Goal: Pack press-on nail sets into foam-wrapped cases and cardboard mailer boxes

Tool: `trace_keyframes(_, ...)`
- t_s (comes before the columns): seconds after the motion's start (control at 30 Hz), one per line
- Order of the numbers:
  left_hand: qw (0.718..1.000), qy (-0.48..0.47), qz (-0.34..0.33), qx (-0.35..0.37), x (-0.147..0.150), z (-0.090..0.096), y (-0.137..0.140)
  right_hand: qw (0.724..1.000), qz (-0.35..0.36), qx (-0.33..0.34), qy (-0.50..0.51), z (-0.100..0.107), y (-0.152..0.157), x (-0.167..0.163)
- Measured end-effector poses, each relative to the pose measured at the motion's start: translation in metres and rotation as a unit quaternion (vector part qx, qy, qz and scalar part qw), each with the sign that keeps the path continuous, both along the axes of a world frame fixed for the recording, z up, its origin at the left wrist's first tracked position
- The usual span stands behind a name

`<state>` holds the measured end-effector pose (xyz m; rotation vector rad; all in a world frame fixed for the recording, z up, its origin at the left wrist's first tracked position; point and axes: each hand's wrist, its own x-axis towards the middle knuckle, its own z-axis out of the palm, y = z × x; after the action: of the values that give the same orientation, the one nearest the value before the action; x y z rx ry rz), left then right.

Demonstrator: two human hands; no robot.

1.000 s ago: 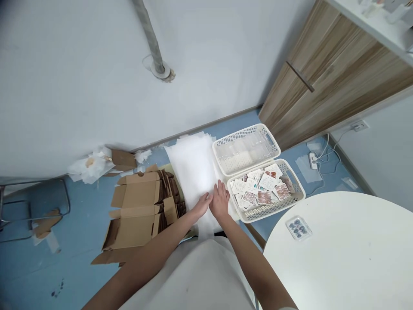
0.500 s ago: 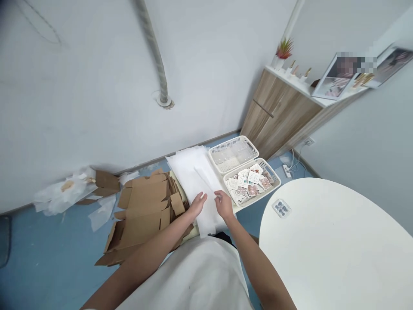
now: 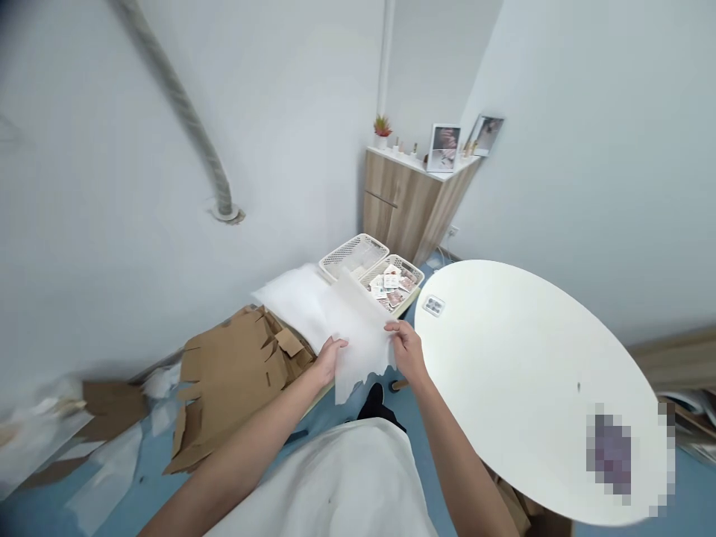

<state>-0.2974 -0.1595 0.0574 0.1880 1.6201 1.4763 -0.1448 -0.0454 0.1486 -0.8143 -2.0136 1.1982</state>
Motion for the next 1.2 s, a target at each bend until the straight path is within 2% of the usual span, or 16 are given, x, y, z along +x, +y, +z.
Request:
trace_keyframes(0.07, 0.999, -0.027, -0.017, 0.037, 0.014, 0.010, 0.008, 0.999, -0.047, -0.008, -0.021, -0.004, -0.003, 0.023)
trace_keyframes(0.17, 0.997, 0.031, -0.052, 0.046, 0.031, 0.019, 0.017, 0.990, -0.116, -0.057, -0.060, -0.012, -0.008, 0.055)
trace_keyframes(0.27, 0.989, 0.109, -0.085, 0.047, 0.045, 0.017, 0.028, 0.978, -0.151, -0.114, -0.087, -0.020, -0.012, 0.085)
trace_keyframes(0.37, 0.980, 0.154, -0.116, 0.058, 0.060, 0.009, 0.046, 0.970, -0.180, -0.140, -0.082, -0.028, -0.013, 0.116)
trace_keyframes(0.57, 0.968, 0.161, -0.177, 0.070, 0.109, 0.008, 0.104, 0.950, -0.260, -0.153, -0.082, -0.043, -0.009, 0.185)
trace_keyframes(0.67, 0.960, 0.127, -0.245, 0.047, 0.142, 0.007, 0.125, 0.933, -0.316, -0.155, -0.077, -0.054, -0.005, 0.221)
trace_keyframes(0.8, 0.920, 0.113, -0.375, -0.002, 0.180, -0.004, 0.140, 0.905, -0.378, -0.173, -0.084, -0.078, 0.003, 0.263)
trace_keyframes(0.93, 0.880, 0.208, -0.424, -0.046, 0.206, -0.019, 0.158, 0.902, -0.376, -0.181, -0.110, -0.104, 0.019, 0.294)
trace_keyframes(1.07, 0.851, 0.297, -0.421, -0.103, 0.225, -0.031, 0.177, 0.902, -0.355, -0.168, -0.178, -0.125, 0.033, 0.318)
trace_keyframes(1.2, 0.834, 0.331, -0.423, -0.123, 0.239, -0.041, 0.186, 0.912, -0.301, -0.119, -0.251, -0.141, 0.037, 0.331)
